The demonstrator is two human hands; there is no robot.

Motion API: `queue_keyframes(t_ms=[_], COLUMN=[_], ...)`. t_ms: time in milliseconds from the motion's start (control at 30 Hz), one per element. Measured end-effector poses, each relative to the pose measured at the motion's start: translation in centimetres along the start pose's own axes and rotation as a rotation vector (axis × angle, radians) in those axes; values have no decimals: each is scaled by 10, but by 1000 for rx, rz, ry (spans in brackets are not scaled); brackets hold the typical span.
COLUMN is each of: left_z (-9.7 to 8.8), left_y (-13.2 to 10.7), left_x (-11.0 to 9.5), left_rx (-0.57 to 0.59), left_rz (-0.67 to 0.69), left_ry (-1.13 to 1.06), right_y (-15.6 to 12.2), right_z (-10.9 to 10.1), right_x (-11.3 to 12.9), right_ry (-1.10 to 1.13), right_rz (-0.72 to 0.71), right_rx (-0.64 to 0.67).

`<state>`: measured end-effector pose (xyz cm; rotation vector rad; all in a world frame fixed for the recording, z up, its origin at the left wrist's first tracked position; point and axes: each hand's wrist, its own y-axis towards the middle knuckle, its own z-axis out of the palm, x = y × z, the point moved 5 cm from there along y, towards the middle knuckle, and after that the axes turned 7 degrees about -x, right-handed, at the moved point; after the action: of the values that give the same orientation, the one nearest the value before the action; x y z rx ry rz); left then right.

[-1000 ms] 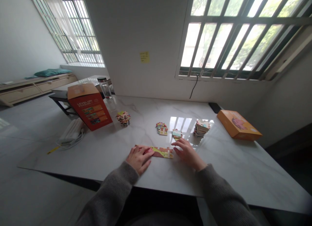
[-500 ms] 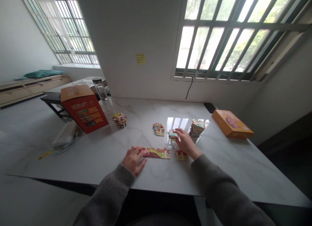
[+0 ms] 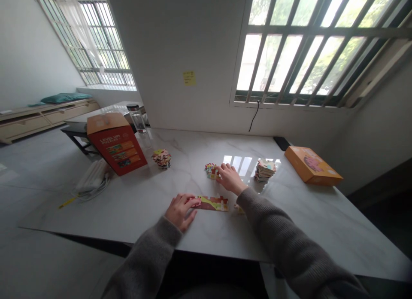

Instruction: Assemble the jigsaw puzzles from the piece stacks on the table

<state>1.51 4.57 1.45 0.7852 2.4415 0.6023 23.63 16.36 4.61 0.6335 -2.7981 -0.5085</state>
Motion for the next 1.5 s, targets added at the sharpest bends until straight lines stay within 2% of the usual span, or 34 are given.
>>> queue_keyframes(t_ms=[200, 267, 367, 467, 633, 767, 933, 1067, 1267, 1500], left_z=[-1, -2, -1, 7, 34, 43, 40, 35, 26, 24], left_y=[0, 1, 6, 14, 20, 15, 11, 8, 3, 7], left_x=[-1, -3, -8, -20, -53, -63, -61, -53, -42, -42], left_rx=[-14, -21, -56, -34, 135, 187, 211, 214, 180, 175], left_rz=[31, 68, 87, 84, 183, 180, 167, 150, 133, 137], left_ry=[-21, -52, -103, -137, -49, 48, 55, 59, 61, 65], right_y=[-14, -27, -55, -84, -112, -118, -119, -116, -109, -107], right_z=[-14, -22, -34, -37, -35, -33, -31, -28, -23, -21], right_x=[-8, -12, -16, -18, -21, -25, -26, -18, 2, 14], right_ry=[280, 358, 589, 641, 602, 575, 554, 500, 290, 138], right_rz=[111, 130, 147, 170, 227, 256, 286, 301, 241, 187], right_rx=[-31, -30, -53, -30, -64, -79, -57, -48, -10, -28])
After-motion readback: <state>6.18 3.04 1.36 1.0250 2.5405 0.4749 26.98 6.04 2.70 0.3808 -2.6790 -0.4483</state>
